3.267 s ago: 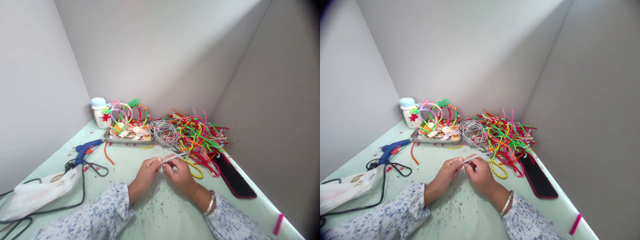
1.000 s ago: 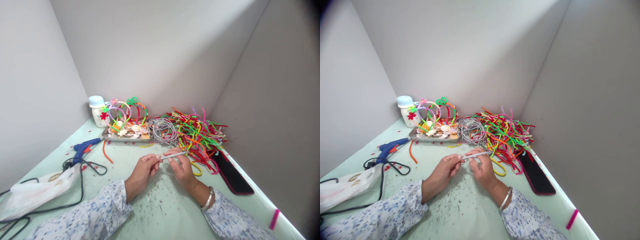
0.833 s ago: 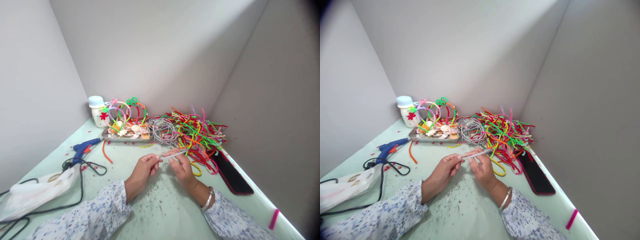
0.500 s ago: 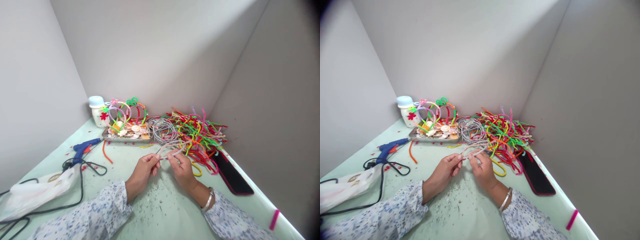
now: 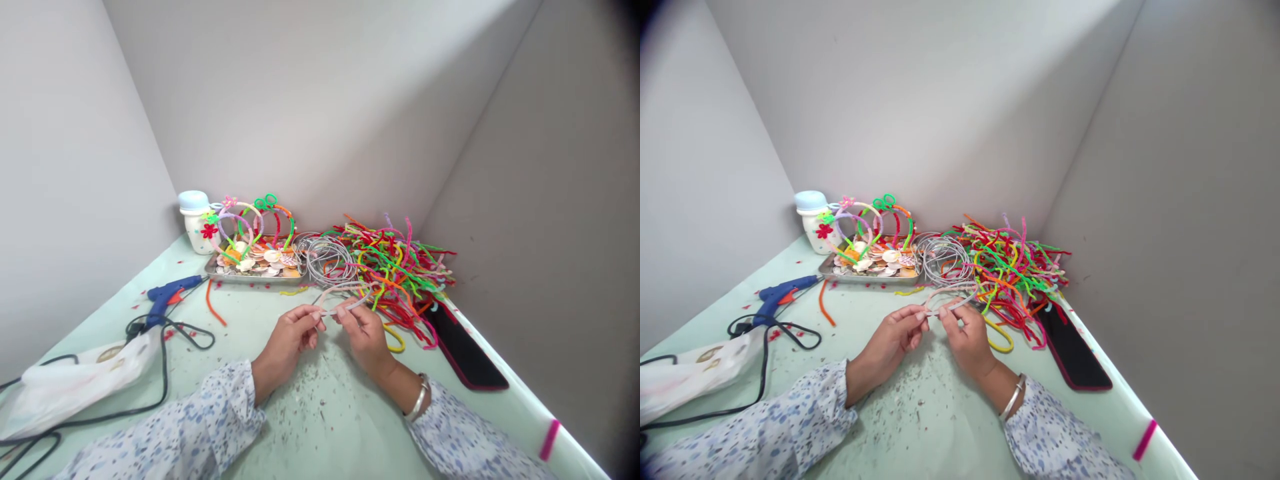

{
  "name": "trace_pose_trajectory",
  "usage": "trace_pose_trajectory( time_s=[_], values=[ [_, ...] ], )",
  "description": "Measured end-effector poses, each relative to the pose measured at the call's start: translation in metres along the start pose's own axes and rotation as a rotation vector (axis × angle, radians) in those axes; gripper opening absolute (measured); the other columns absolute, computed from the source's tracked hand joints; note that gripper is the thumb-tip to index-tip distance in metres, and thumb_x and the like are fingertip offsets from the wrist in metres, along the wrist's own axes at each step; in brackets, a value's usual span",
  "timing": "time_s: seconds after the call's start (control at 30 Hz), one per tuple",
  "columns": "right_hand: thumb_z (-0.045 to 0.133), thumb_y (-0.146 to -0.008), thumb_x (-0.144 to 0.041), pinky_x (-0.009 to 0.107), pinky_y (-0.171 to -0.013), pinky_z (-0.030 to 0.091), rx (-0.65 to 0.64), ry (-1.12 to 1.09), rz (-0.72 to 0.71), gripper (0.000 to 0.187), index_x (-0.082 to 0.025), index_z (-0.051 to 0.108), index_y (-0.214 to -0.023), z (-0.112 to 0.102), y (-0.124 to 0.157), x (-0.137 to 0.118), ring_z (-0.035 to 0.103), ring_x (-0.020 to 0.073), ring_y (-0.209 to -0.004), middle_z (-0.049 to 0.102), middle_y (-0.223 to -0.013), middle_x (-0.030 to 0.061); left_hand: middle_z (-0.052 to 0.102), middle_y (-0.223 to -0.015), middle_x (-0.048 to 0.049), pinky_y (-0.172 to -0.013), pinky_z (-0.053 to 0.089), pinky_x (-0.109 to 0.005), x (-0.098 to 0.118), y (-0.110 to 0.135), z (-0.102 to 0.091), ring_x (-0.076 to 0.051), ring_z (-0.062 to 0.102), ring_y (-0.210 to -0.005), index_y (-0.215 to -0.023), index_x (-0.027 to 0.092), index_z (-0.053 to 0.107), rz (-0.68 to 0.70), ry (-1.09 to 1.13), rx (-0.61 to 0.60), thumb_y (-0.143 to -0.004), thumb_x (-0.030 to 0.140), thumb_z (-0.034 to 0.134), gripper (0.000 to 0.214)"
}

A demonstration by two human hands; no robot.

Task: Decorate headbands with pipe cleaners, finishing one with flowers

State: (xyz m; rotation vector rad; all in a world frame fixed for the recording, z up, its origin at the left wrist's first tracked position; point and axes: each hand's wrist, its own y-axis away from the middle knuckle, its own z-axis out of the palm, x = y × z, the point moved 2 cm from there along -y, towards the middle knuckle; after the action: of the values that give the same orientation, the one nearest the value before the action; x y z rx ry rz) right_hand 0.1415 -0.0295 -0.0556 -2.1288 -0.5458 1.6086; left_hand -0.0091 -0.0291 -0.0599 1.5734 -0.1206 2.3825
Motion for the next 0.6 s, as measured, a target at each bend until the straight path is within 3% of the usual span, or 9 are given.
trace_pose_trajectory(
  time_s=[0.6],
  values=[
    [0.051,-0.087,-0.036,0.026,-0.059,0.039,0.013,-0.107,0.159,0.031,-0.017,0.057,-0.064,0.0020,-0.0012,0.0064,0.050,0.0148,-0.060,0.054,-0.062,-0.0003,0.059,-0.065,0.0017,-0.042,0.026,-0.018,0.0001,0.0002,0.0000,-0.004,0.044,-0.044,-0.085,0.015,0.060,0.007,-0.027,0.009,-0.075,0.026,0.063,0.016]
  ],
)
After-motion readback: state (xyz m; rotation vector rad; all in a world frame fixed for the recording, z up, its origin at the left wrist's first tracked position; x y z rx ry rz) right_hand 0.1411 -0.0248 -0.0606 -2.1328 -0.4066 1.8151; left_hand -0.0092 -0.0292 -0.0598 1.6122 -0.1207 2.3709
